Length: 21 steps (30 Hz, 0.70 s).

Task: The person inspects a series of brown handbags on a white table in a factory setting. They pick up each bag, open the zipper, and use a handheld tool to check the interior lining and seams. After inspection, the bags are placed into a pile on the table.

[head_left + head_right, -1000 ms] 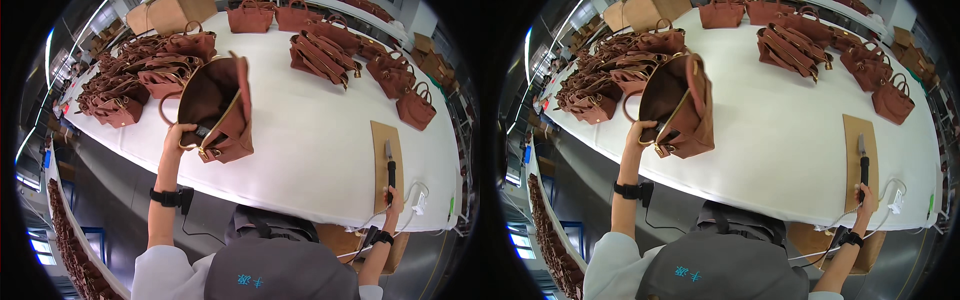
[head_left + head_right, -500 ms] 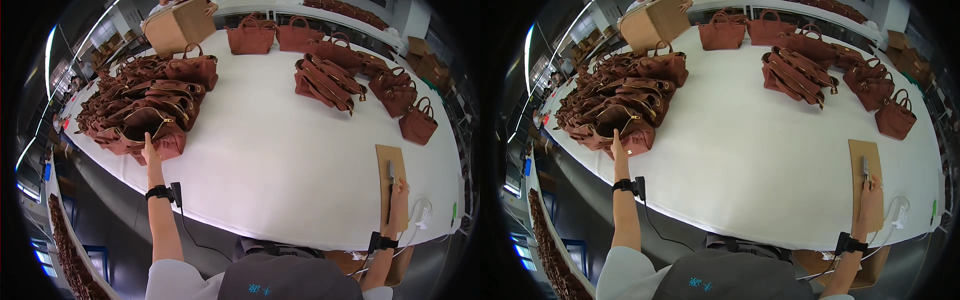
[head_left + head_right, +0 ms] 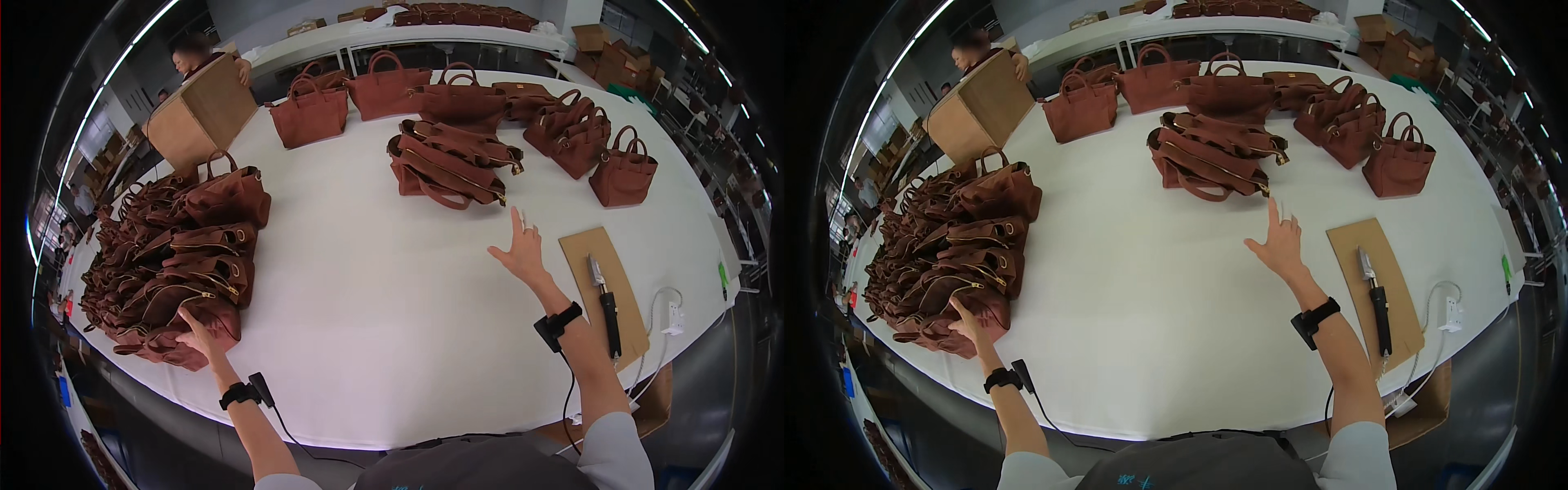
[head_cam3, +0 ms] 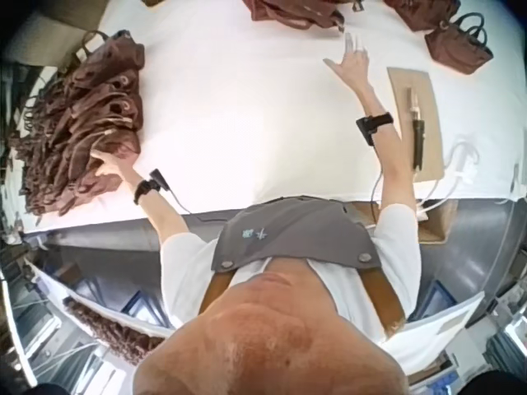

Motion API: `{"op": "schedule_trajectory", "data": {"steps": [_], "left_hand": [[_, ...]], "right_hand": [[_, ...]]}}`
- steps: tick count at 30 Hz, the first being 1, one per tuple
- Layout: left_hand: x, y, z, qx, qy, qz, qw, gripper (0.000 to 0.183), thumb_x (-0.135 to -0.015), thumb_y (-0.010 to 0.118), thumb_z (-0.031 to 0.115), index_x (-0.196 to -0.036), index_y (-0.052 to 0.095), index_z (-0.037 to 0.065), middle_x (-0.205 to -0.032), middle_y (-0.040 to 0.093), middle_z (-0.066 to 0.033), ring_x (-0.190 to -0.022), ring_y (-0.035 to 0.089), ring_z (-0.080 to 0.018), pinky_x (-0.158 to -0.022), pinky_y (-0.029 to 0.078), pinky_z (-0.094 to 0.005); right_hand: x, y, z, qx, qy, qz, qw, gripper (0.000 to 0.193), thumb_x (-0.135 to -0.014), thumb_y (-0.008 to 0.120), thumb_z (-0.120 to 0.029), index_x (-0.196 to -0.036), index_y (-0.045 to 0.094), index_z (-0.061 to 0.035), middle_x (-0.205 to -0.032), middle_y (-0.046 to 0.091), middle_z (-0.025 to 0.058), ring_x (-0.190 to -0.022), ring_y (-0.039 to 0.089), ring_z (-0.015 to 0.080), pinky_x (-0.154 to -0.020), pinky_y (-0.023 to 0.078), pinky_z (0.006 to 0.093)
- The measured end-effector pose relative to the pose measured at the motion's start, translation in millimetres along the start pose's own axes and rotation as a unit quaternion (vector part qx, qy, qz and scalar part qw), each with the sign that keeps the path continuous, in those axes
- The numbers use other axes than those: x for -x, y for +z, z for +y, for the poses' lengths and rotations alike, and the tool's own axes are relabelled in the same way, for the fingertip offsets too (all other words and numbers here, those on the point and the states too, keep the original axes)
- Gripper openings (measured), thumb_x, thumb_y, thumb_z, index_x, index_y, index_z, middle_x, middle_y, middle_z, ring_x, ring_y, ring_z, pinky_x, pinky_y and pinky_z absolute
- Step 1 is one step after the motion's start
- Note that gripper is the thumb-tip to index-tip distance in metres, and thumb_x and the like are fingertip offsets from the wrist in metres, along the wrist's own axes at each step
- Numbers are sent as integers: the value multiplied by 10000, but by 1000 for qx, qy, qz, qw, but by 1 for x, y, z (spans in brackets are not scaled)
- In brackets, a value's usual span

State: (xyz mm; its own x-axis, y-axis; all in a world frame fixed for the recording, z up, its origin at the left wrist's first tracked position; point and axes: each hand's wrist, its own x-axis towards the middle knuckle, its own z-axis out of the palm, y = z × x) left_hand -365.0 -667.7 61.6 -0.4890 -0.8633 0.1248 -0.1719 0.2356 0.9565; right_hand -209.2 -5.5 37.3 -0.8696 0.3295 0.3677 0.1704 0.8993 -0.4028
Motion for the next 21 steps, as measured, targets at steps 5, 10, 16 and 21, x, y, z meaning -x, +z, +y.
{"op": "schedule_trajectory", "data": {"steps": [5,10,16,21], "left_hand": [[24,-19,-11,130,-13,7,991,1208,-678,722,594,-1396,63,-119,-1409,305,-248,-1232,429,-329,-998,394,-386],[23,-37,-18,100,-42,2,994,1015,-724,712,552,-1441,163,90,-1303,406,-129,-1072,482,-245,-838,444,-381],[76,-50,-15,171,-15,-77,982,850,-816,665,449,-1438,191,115,-1197,435,-130,-974,500,-209,-820,438,-365],[142,-21,-17,177,54,-24,982,741,-862,632,368,-1409,242,56,-1261,409,-134,-1038,500,-221,-880,429,-370]], "right_hand": [[-85,17,-61,85,-124,13,989,1186,-588,817,-323,-1466,53,-95,-1467,64,304,-1342,148,480,-1055,166,601],[-172,23,-56,49,-111,61,991,1172,-599,785,-220,-1472,10,-122,-1449,169,291,-1296,283,441,-1023,265,529],[-231,25,-33,36,-69,-25,997,707,-660,733,-285,-1273,466,-53,-1080,593,182,-993,573,341,-846,401,463],[-203,-5,-69,31,-94,87,991,330,-717,710,-221,-975,622,-36,-931,608,120,-897,588,307,-761,397,425]]}}
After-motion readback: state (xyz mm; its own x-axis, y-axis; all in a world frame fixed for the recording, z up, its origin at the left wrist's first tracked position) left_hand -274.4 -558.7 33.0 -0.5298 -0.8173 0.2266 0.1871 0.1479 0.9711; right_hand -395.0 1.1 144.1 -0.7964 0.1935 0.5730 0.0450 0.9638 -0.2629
